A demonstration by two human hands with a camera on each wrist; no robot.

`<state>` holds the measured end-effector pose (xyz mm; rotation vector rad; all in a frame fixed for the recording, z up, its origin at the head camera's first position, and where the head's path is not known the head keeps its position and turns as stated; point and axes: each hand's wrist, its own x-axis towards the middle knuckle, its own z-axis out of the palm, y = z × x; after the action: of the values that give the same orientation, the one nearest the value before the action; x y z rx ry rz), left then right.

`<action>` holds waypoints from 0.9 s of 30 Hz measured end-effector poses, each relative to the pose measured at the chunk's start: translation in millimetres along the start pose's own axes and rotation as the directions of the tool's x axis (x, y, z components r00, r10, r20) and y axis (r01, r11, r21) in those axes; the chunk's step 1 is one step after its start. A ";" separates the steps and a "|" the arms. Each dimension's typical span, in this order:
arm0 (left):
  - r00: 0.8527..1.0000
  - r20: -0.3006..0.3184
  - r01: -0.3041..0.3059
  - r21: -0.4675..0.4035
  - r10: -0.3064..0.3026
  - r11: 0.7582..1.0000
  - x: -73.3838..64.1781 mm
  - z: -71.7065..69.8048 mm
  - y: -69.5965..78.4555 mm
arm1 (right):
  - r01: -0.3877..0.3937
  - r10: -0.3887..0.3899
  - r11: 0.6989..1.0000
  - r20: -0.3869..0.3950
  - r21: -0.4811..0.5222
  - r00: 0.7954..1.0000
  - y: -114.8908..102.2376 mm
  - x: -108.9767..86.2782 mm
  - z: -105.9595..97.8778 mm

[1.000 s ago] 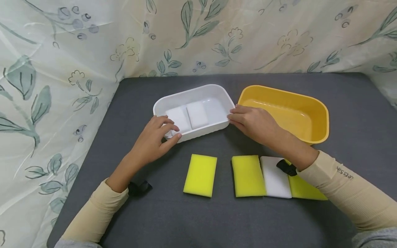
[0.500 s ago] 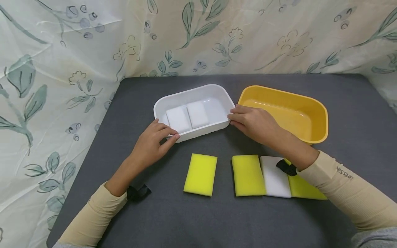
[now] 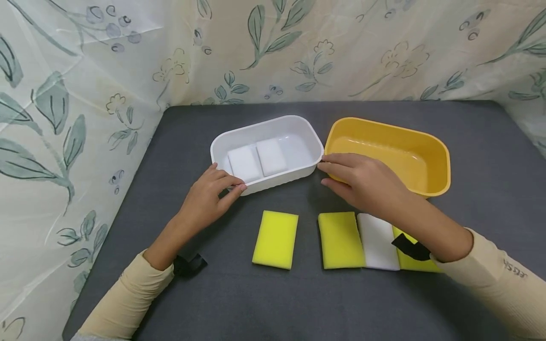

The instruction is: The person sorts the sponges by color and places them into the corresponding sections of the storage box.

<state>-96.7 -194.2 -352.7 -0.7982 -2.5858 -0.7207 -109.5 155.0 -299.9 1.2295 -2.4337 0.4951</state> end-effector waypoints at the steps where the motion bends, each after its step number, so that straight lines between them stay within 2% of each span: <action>1: 1.000 0.000 0.000 -0.001 0.000 1.000 -0.4 0.3 -0.3 | 0.016 -0.016 1.000 -0.008 0.001 1.000 -4.7 -1.8 -0.6; 5: 1.000 -0.005 0.000 -0.001 0.000 1.000 -2.0 1.0 -0.7 | 0.092 -0.092 0.996 0.002 -0.008 0.996 -25.8 -7.5 3.6; 9: 1.000 -0.013 0.000 -0.002 0.000 1.000 -3.8 2.2 -1.7 | 0.136 -0.136 0.991 0.069 -0.001 0.988 -48.8 -11.7 15.3; 14: 1.000 -0.012 0.002 0.002 -0.002 1.000 -4.8 3.6 -1.8 | 0.199 -0.198 0.980 0.160 0.012 0.967 -72.2 -13.9 31.7; 22: 1.000 -0.013 0.005 0.009 -0.005 1.000 -4.7 5.1 -1.8 | 0.178 -0.176 0.984 0.333 0.025 0.926 -88.9 -17.5 50.6; 27: 1.000 -0.016 0.000 0.014 0.001 1.000 -3.9 5.4 -1.7 | 0.161 -0.156 0.987 0.389 0.019 0.908 -92.7 -21.0 59.5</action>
<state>-95.5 -194.1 -359.6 -0.7858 -2.5735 -0.7058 -31.9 90.1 -348.4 1.6374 -2.6133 0.1985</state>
